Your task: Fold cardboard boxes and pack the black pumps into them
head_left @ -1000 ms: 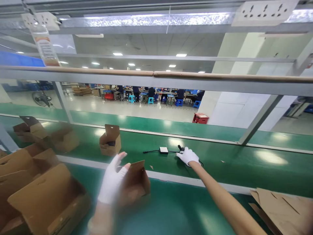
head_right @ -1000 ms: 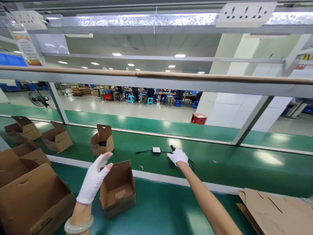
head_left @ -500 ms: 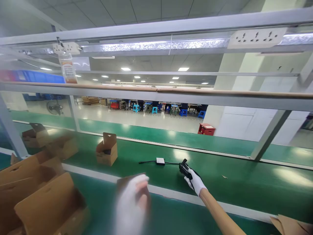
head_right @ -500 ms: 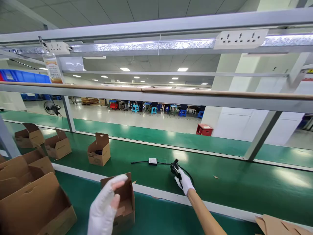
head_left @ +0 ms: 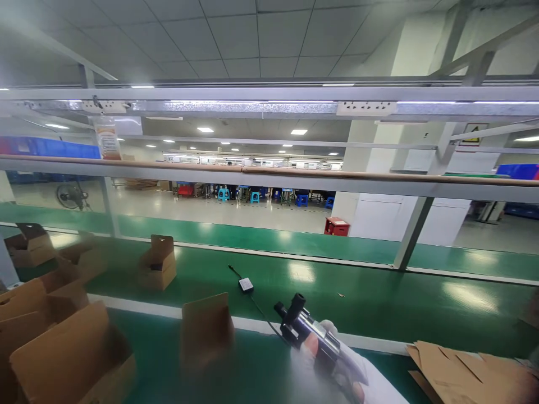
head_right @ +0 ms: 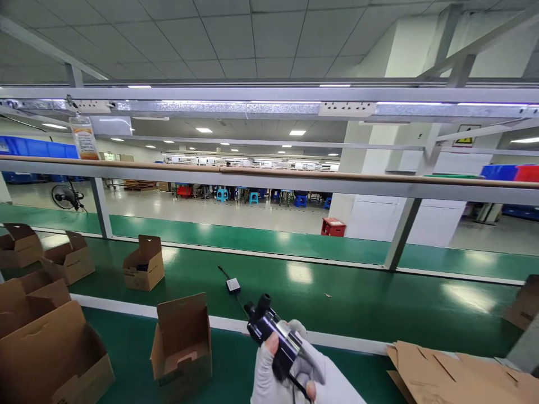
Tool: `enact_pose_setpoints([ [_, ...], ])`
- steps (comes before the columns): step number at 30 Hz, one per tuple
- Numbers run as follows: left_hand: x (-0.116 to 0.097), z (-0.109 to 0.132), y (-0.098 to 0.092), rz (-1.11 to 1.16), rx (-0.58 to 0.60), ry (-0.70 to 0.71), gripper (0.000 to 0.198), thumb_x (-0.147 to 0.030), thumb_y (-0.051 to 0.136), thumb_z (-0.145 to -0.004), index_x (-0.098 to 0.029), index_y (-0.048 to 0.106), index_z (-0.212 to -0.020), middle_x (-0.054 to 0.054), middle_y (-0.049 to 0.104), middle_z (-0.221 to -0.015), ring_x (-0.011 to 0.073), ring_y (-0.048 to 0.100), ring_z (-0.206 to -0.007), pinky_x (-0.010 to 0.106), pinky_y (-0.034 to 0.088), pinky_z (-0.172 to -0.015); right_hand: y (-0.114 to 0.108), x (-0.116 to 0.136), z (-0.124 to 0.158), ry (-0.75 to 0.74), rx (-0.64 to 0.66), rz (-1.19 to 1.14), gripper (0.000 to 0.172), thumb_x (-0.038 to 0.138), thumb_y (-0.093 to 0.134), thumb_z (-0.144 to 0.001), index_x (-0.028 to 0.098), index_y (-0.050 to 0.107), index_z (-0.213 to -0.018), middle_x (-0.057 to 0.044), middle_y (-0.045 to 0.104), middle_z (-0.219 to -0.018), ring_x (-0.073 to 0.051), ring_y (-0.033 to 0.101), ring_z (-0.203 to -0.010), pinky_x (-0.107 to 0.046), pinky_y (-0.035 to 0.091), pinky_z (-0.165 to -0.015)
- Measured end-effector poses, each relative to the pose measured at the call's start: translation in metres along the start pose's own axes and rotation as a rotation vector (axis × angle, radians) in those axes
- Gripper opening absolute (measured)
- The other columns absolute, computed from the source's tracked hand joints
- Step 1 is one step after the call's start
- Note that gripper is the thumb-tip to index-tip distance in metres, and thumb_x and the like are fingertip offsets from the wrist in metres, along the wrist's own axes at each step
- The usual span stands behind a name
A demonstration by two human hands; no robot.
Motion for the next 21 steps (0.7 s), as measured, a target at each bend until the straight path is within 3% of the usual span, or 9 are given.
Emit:
enact_pose_setpoints([
  [3,-0.023,0.008,-0.016,0.031,-0.04,0.054,0.089,-0.088,0.028,-0.064,-0.031,0.047,-0.13,0.009,0.048,-0.137,0.0399,0.033,-0.134,0.057,0.039,-0.103,0.004,0.003,0.021,0.056,0.059,-0.056,0.072,0.058,0.068,-0.068,0.021,0.056,-0.128,-0.011,0.067,-0.09,-0.026,0.065,-0.077,-0.037,0.055,-0.064],
  [6,-0.059,0.019,-0.042,0.035,-0.102,0.13,0.081,-0.08,0.032,-0.072,-0.03,0.042,-0.135,0.007,0.046,-0.138,0.0357,0.029,-0.137,0.052,0.031,-0.112,0.004,-0.004,0.039,0.182,-0.008,-0.043,0.06,0.035,0.068,-0.07,0.021,0.057,-0.127,-0.012,0.067,-0.1,-0.024,0.065,-0.078,-0.036,0.056,-0.067],
  [10,-0.103,0.034,-0.079,0.001,-0.196,0.224,0.075,-0.075,0.031,-0.078,-0.026,0.044,-0.134,0.009,0.054,-0.127,0.0348,0.039,-0.13,0.05,0.038,-0.107,-0.006,-0.009,0.049,0.262,-0.105,0.037,0.052,0.021,0.064,-0.07,0.023,0.061,-0.123,-0.009,0.067,-0.105,-0.025,0.066,-0.088,-0.038,0.056,-0.08],
  [14,-0.131,0.045,-0.12,-0.057,-0.267,0.287,0.067,-0.071,0.045,-0.077,-0.024,0.053,-0.124,0.01,0.064,-0.107,0.032,0.058,-0.107,0.047,0.051,-0.091,-0.029,0.001,0.054,0.204,-0.136,0.162,0.042,0.028,0.061,-0.079,0.028,0.062,-0.121,-0.008,0.069,-0.102,-0.026,0.067,-0.088,-0.04,0.057,-0.083],
  [16,-0.137,0.046,-0.136,-0.149,-0.271,0.288,0.065,-0.066,0.058,-0.073,-0.02,0.056,-0.119,0.01,0.066,-0.1,0.0301,0.062,-0.097,0.044,0.052,-0.085,-0.041,0.023,0.054,0.105,-0.197,0.3,0.036,0.032,0.061,-0.082,0.029,0.065,-0.117,-0.008,0.069,-0.105,-0.026,0.068,-0.09,-0.039,0.058,-0.082],
  [18,-0.135,0.043,-0.137,-0.304,-0.212,0.245,0.065,-0.059,0.071,-0.066,-0.017,0.058,-0.114,0.011,0.066,-0.098,0.0292,0.062,-0.094,0.041,0.051,-0.085,-0.045,0.07,0.052,-0.107,-0.275,0.481,0.028,0.034,0.062,-0.082,0.03,0.069,-0.11,-0.007,0.07,-0.103,-0.025,0.068,-0.089,-0.035,0.059,-0.08],
  [21,-0.116,0.037,-0.105,-0.476,0.078,0.104,0.068,-0.053,0.08,-0.057,-0.015,0.06,-0.11,0.012,0.065,-0.103,0.0301,0.059,-0.1,0.04,0.047,-0.091,-0.022,0.15,0.042,-0.494,-0.28,0.672,0.023,0.027,0.06,-0.086,0.032,0.068,-0.107,-0.004,0.072,-0.091,-0.019,0.068,-0.079,-0.028,0.059,-0.072],
])
Point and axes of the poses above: each hand's wrist, its own z-axis away from the middle knuckle, its own y-axis out of the palm, x = y × z, the point moved 10 cm from there along -z, towards the middle knuckle
